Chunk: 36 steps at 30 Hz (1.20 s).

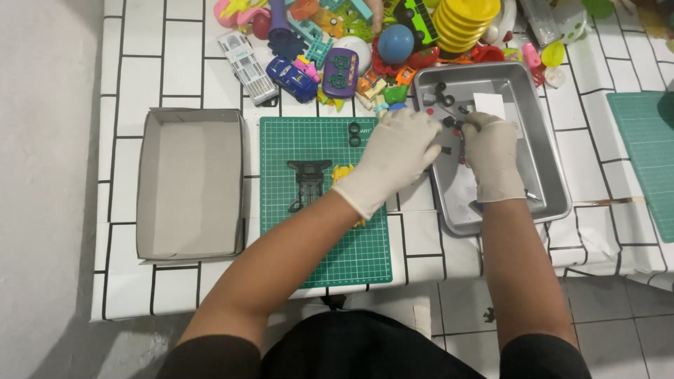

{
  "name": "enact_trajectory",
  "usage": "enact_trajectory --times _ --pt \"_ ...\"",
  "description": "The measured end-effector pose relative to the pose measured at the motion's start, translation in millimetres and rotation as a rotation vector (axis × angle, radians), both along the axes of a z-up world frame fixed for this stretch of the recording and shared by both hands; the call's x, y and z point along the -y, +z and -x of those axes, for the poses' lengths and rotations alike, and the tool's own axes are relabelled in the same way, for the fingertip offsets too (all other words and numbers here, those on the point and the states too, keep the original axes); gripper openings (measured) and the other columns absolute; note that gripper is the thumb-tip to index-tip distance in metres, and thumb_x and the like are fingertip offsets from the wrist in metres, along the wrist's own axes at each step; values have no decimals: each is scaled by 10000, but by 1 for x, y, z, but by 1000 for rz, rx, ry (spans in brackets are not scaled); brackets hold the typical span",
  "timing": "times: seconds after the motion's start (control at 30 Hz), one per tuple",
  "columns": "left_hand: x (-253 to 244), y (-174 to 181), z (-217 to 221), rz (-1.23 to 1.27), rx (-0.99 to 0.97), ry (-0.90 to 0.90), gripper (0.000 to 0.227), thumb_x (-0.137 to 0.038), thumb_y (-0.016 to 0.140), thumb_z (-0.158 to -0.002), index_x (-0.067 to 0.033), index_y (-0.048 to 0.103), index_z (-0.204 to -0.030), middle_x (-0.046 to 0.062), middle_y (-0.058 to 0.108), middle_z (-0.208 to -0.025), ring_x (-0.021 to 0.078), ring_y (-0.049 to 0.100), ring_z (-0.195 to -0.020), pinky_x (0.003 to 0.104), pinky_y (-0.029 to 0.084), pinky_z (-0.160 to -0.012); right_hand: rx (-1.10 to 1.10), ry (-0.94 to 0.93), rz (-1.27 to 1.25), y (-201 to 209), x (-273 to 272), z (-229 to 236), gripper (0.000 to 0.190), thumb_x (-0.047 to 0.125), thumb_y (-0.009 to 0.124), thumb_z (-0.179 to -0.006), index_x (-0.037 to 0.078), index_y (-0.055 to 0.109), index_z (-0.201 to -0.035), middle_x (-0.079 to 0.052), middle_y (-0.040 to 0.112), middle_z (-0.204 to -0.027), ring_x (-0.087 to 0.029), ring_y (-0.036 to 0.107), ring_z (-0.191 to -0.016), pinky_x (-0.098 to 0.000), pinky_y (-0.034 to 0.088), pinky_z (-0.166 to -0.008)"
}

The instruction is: The person organizes various small plastic toy parts, including a black chassis, yellow components, and red wheels, on a green cutting mat. They then proceed to assemble the parts by hand, fitting the wheels and other pieces onto the main chassis structure.

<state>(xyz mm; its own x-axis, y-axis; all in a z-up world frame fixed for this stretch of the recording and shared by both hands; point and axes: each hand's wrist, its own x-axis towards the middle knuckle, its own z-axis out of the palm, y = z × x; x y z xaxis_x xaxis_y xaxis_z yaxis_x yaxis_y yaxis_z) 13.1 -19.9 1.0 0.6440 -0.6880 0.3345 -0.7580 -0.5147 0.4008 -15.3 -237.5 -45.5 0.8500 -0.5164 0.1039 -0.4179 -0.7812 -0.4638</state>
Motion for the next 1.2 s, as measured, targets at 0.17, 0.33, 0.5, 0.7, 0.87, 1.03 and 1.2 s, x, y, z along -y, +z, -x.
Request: enact_trajectory --times 0.17,0.33,0.5,0.7,0.87,1.03,1.2 --pt "77 -42 -48 23 212 47 92 -209 661 -771 -127 702 -759 94 651 -716 317 647 -810 475 497 -749 16 -28 -67 -3 1 -5 207 56 659 -976 85 750 -1160 -152 716 -976 -327 729 -907 -420 647 -615" --pt "109 -58 -62 -3 354 107 38 -81 691 -680 -49 692 -661 193 600 -614 354 591 -745 485 441 -669 39 -17 -56 0 -2 -2 165 53 702 -949 116 768 -1086 -123 711 -1025 -335 709 -1008 -458 632 -775" --pt "123 -65 -59 -128 214 152 134 -9 591 -780 10 723 -799 217 608 -798 385 589 -769 487 415 -722 -22 -8 -26 5 -5 0 208 34 704 -928 128 759 -1105 -74 689 -1046 -277 698 -1041 -403 612 -832" --pt "125 -71 -61 -79 288 124 134 29 594 -774 -2 724 -769 238 657 -725 360 586 -750 526 386 -752 -24 9 -118 6 -12 3 184 23 669 -950 88 752 -1101 -118 710 -1047 -326 695 -1060 -445 606 -846" --pt "82 -39 -82 126 -9 32 126 -177 676 -790 -192 702 -912 96 712 -925 323 642 -976 513 457 -879 87 91 -143 16 -10 3 265 9 706 -924 83 716 -1178 -113 691 -1068 -262 668 -1009 -383 590 -825" --pt "1 31 -74 479 -567 6 224 -47 689 -803 -113 610 -1002 49 634 -1021 186 639 -933 303 501 -812 252 268 -244 37 -27 11 329 2 670 -837 120 742 -1135 -58 620 -1005 -176 561 -866 -295 471 -803" --pt "-40 26 -83 265 -552 -48 131 -12 643 -838 -131 618 -886 42 547 -992 215 561 -898 347 467 -792 269 419 -414 73 -84 21 322 -66 651 -850 60 705 -1141 -92 643 -1118 -143 638 -829 -253 545 -808"
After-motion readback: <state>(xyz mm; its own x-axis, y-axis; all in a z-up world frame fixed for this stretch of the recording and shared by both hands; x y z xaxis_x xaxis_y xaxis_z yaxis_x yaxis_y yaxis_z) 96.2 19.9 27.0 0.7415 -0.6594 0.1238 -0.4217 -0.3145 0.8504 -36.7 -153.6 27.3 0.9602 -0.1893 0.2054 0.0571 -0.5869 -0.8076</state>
